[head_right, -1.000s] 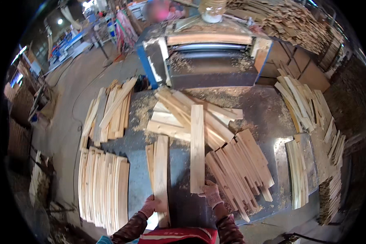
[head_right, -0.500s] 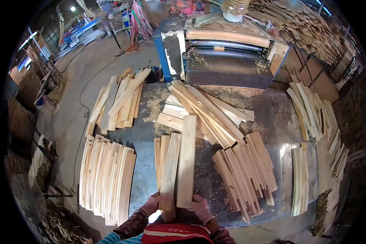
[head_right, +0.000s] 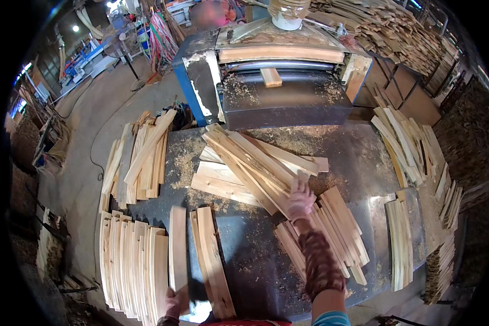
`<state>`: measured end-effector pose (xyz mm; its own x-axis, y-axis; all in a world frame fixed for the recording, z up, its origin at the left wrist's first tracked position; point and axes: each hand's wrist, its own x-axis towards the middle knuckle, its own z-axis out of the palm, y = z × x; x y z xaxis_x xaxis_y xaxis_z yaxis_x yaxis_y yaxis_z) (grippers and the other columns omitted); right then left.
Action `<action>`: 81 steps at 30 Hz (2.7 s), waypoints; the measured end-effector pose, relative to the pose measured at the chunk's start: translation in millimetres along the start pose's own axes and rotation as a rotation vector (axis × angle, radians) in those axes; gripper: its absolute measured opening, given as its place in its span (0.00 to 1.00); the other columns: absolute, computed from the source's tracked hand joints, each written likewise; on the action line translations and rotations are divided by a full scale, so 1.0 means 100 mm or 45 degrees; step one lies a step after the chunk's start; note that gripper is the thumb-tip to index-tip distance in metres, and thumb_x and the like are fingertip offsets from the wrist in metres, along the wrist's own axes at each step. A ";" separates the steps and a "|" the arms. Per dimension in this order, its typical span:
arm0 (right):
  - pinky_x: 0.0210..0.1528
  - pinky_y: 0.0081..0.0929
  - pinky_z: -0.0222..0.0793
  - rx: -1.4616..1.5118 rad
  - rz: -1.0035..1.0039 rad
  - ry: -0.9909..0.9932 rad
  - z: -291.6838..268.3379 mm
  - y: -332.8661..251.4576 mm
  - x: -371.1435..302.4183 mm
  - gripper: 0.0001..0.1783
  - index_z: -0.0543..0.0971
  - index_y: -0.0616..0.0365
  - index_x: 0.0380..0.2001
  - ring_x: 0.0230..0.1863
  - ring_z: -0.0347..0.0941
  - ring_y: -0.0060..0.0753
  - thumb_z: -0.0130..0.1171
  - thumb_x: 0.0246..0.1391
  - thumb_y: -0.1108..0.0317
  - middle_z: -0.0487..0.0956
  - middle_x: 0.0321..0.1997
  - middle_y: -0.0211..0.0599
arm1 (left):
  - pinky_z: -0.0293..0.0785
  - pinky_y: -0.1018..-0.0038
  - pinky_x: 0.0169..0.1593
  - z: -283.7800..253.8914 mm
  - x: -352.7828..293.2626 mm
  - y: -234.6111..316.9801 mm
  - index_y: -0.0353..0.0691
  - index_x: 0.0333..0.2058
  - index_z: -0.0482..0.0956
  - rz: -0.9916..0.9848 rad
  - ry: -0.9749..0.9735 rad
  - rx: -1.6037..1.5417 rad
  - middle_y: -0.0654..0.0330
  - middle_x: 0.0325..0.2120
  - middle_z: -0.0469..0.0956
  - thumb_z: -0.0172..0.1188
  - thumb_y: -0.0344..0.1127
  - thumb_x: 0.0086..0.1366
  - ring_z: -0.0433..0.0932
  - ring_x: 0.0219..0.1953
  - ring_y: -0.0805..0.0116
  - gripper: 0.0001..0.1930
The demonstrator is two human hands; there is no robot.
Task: The person sorts and stacks wooden planks in a workshop. They pick up planks from a pile, inspect them, and place them into organized stacks on a metal rack. The person also moves a large bundle of planks to a different location within the workshop.
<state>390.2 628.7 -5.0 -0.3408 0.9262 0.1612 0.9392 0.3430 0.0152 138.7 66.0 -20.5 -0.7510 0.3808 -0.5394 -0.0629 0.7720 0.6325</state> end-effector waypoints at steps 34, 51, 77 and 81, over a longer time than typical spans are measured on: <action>0.60 0.51 0.67 0.164 -0.199 -0.258 -0.58 -0.85 -0.49 0.46 0.58 0.54 0.69 0.59 0.69 0.55 0.63 0.47 0.57 0.66 0.64 0.52 | 0.76 0.57 0.59 1.26 0.27 2.72 0.28 0.54 0.72 -0.017 -1.148 -1.284 0.47 0.49 0.78 0.60 0.32 0.60 0.79 0.50 0.51 0.24; 0.54 0.52 0.71 0.580 -0.048 0.101 -1.42 -0.41 -2.31 0.40 0.70 0.49 0.61 0.56 0.71 0.58 0.66 0.38 0.64 0.71 0.60 0.46 | 0.65 0.52 0.63 1.25 0.10 0.93 0.39 0.59 0.65 0.637 0.540 0.394 0.41 0.61 0.64 0.70 0.42 0.49 0.65 0.61 0.37 0.38; 0.50 0.43 0.75 1.081 0.261 -0.484 -1.30 -0.18 -3.18 0.42 0.66 0.51 0.64 0.51 0.77 0.53 0.68 0.45 0.55 0.78 0.51 0.51 | 0.75 0.67 0.50 1.36 -0.48 3.57 0.41 0.46 0.76 0.437 -0.712 -1.377 0.64 0.39 0.78 0.63 0.34 0.66 0.78 0.42 0.70 0.12; 0.51 0.42 0.74 1.085 0.242 -0.581 -1.26 -0.38 -3.06 0.50 0.61 0.58 0.66 0.52 0.76 0.52 0.72 0.41 0.55 0.77 0.51 0.51 | 0.81 0.72 0.40 1.15 -0.05 2.92 0.40 0.40 0.75 0.420 -0.292 -1.327 0.60 0.35 0.80 0.61 0.35 0.67 0.80 0.34 0.69 0.07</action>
<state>463.6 312.1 69.9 -0.3389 0.8877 -0.3117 0.6969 0.0143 -0.7170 199.1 348.3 103.1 -0.7002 0.6564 -0.2808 -0.4841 -0.1475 0.8625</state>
